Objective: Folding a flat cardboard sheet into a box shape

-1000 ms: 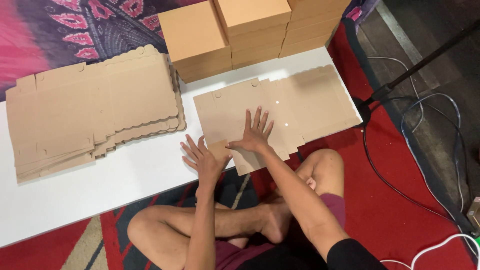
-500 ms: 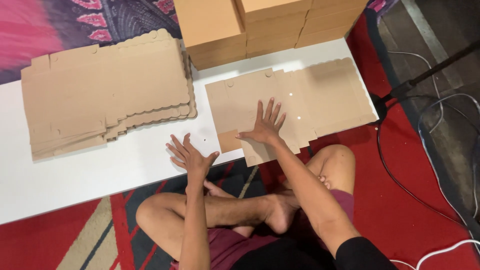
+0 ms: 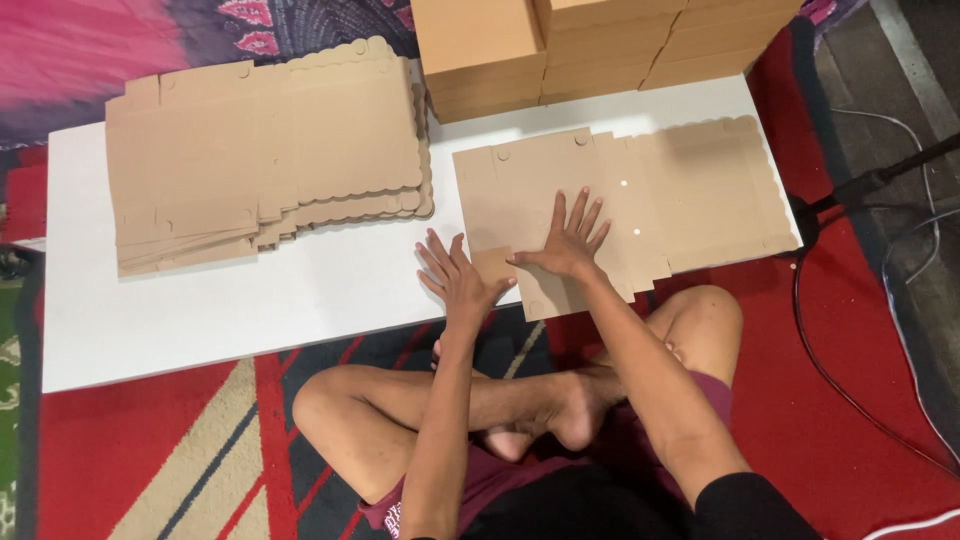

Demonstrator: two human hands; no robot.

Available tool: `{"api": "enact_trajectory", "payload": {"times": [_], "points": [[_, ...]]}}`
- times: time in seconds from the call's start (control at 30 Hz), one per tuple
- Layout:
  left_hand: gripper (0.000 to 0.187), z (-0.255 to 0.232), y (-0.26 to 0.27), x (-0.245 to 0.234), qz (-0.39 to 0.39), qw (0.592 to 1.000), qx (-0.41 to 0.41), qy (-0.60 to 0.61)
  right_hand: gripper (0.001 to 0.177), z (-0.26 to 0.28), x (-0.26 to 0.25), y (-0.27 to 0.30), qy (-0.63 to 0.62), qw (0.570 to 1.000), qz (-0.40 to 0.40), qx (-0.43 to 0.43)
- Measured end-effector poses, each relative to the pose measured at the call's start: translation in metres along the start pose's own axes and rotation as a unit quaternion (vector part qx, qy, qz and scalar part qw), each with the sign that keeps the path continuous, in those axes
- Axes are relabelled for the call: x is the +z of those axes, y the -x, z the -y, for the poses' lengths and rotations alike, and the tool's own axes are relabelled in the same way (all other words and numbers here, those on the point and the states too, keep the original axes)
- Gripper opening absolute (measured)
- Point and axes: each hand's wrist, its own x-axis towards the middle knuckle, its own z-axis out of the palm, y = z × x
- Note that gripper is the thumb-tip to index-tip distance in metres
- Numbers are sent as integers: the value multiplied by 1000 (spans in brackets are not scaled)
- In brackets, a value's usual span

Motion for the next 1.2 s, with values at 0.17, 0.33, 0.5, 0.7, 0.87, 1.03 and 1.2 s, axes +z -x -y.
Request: {"api": "enact_trajectory", "payload": {"times": [0.17,0.33,0.5,0.7,0.87,1.03,1.2], "points": [[112,9,3,-18,0,1000,-30,4,153,-2,2,-1,0,1000,1,-3],[113,29,5,-30,-12,998,-65,-11,154,-5,4,-2,1,1000,2,-2],[104,36,4,-24,-20,998,-61,17,153,-1,-1,4,-8,1000,3,-4],[106,-5,7,-8,2,1000,0,13,155,-7,7,-8,-4,1000,-2,-2],[110,-11,1,9,9,1000,3,-11,155,-8,6,-10,-6,1000,2,1],[113,3,-1,9,1,1000,-9,-12,154,-3,-1,-3,-18,1000,7,2],[114,19,5,-9,-35,998,-44,-13,152,-3,-3,0,-18,1000,12,-6]]}}
